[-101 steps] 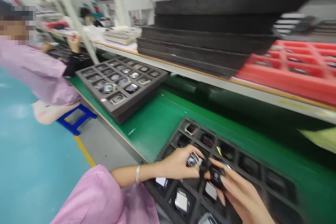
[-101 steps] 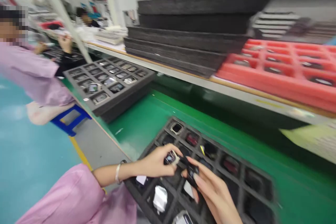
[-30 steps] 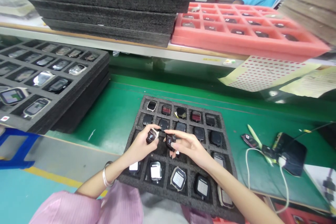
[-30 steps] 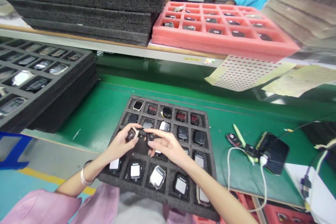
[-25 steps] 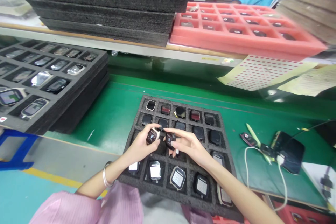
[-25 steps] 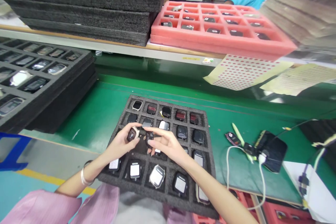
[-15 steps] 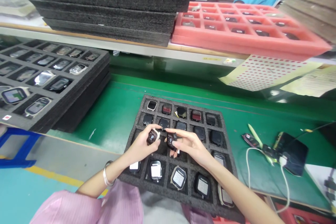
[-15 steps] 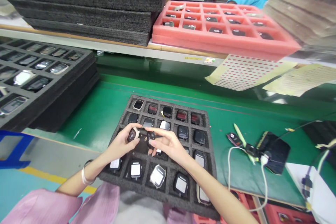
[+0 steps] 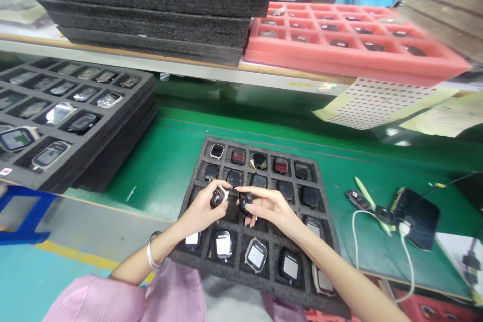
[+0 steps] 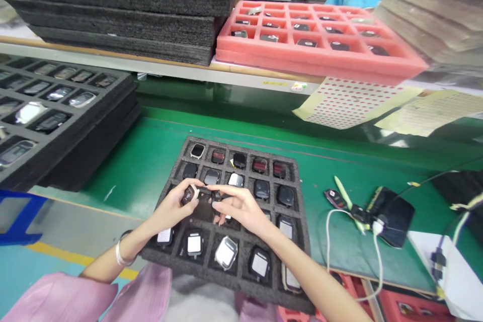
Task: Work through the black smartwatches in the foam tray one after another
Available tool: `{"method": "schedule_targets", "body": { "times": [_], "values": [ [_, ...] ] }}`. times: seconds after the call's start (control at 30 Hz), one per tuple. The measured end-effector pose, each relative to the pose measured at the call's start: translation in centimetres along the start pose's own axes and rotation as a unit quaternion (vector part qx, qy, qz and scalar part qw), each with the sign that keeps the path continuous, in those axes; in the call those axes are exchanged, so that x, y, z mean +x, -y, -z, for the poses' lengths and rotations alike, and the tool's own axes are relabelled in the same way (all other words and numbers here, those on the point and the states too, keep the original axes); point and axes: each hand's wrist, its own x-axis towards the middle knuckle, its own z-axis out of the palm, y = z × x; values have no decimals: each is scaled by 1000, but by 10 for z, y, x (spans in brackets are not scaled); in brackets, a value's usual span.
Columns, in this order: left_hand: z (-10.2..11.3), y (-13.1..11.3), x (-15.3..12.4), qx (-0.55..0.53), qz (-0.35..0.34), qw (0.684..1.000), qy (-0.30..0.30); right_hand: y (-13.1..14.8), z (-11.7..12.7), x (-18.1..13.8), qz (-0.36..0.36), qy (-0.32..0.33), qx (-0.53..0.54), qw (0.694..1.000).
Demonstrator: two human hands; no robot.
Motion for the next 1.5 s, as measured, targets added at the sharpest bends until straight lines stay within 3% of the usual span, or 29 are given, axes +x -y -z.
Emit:
{"method": "schedule_targets", "body": {
  "times": [0.63,1.2,1.5],
  "values": [
    [0,1,-2,-17,1,1000,-19,3,-3,-2,9,-6,-17,1000],
    [-1,-5,-8,-23,4,999,-22,9,-5,-9,-12,38,17,999],
    [2,-1,-6,-217,33,976,3,5,-3,-6,10,62,56,996]
  ]
}}
